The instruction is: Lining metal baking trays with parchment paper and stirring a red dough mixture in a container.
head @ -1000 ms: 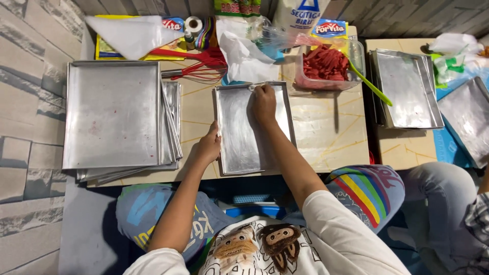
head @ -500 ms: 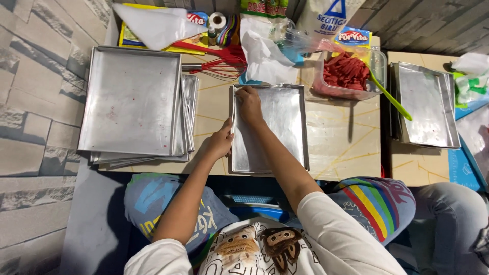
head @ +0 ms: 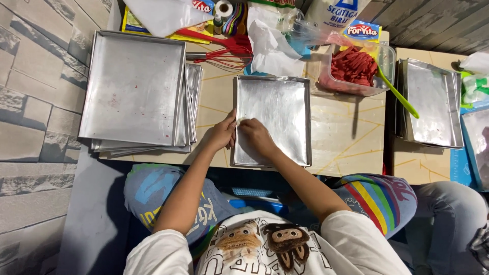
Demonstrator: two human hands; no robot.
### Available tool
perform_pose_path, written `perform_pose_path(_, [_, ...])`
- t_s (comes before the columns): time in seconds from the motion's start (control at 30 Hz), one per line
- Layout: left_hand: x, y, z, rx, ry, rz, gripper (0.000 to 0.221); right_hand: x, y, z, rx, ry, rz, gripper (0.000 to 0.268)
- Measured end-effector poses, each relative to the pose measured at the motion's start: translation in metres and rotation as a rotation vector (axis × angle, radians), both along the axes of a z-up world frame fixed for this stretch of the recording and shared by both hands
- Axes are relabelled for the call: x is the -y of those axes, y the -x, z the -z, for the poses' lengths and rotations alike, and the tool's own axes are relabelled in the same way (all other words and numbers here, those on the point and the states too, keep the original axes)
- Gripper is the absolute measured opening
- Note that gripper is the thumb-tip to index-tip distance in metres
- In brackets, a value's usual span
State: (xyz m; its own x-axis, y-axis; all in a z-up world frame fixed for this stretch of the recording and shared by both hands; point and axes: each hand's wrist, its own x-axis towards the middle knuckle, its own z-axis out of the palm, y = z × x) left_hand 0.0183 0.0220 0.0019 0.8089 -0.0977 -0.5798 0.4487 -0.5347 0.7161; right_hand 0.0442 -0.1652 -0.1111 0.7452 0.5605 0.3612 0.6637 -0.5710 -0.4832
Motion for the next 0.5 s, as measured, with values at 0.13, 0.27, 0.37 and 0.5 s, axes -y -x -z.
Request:
perform_pose_path(0.13, [0.002,0.001,0.015,0.009,0.014,-0.013,0.050,0.013,0.025,0.006,-0.037,0.017,-0.125,0.021])
perform_pose_path(0.27, [0.012,0.004,0.022,0.093,-0.050,-0.039,0.053,0.018,0.052,-0.028,-0.145,0.012,-0.278,0.019])
perform_pose_path(0.37, [0.013,0.001,0.026,0.176,-0.024,-0.083,0.055,0.024,0.072,-0.040,-0.245,-0.002,-0.353,0.024])
perform_pose_path(0.5, [0.017,0.002,0.050,0.213,-0.043,-0.047,0.058,0.043,0.072,-0.063,-0.316,0.053,-0.343,0.023])
